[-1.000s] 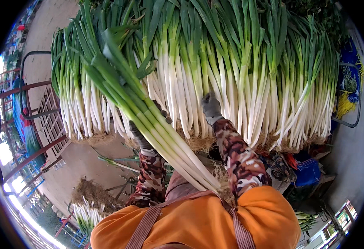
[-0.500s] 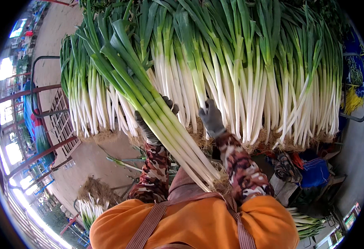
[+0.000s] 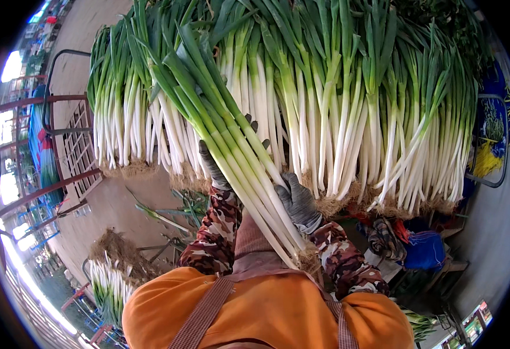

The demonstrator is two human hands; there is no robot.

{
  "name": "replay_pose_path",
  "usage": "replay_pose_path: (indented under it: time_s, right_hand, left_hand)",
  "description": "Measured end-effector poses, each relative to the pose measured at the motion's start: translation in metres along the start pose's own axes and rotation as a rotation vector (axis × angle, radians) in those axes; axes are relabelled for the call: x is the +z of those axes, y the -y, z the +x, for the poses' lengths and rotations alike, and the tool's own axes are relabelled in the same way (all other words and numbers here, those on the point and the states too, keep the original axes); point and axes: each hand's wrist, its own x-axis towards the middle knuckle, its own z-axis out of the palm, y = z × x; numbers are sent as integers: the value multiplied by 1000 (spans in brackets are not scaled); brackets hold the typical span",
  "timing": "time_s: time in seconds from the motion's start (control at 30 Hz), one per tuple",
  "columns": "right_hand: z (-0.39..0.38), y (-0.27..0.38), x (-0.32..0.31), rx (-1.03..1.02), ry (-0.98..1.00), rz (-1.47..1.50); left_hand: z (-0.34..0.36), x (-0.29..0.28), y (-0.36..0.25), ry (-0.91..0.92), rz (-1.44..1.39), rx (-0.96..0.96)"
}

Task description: The person sorts leeks by hand, picking them up from a large pile and placing them into bundles or separate containers on a workspace.

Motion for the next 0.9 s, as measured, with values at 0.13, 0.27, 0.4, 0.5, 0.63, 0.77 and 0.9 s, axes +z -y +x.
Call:
replay_pose_path:
  time_s: [0.13,0.27,0.4,0.5,0.63,0.77,0.9]
  right_hand:
    - [14,5,16,-46,125,169]
    - [16,8,42,205,329,-83]
    - [3,0,89,273,412,-29]
    - [12,16,113,330,415,80]
    - [-17,-84,131,298,650,-249]
    - [-20,-132,80,472,785,-446]
    - [55,-81,56,479,495,-587]
  left_hand:
    - [7,7,-30,89,-42,46]
    - [28,-6,-85,85,-29,103]
    - [54,-26,-153,67,-17,164]
    - [73,-36,-192,61,-10,177]
    - [97,-41,-223,63,-37,164]
    - [118,-43,-255,86,-32,150]
    - [130,-51,-265,65,-48,146]
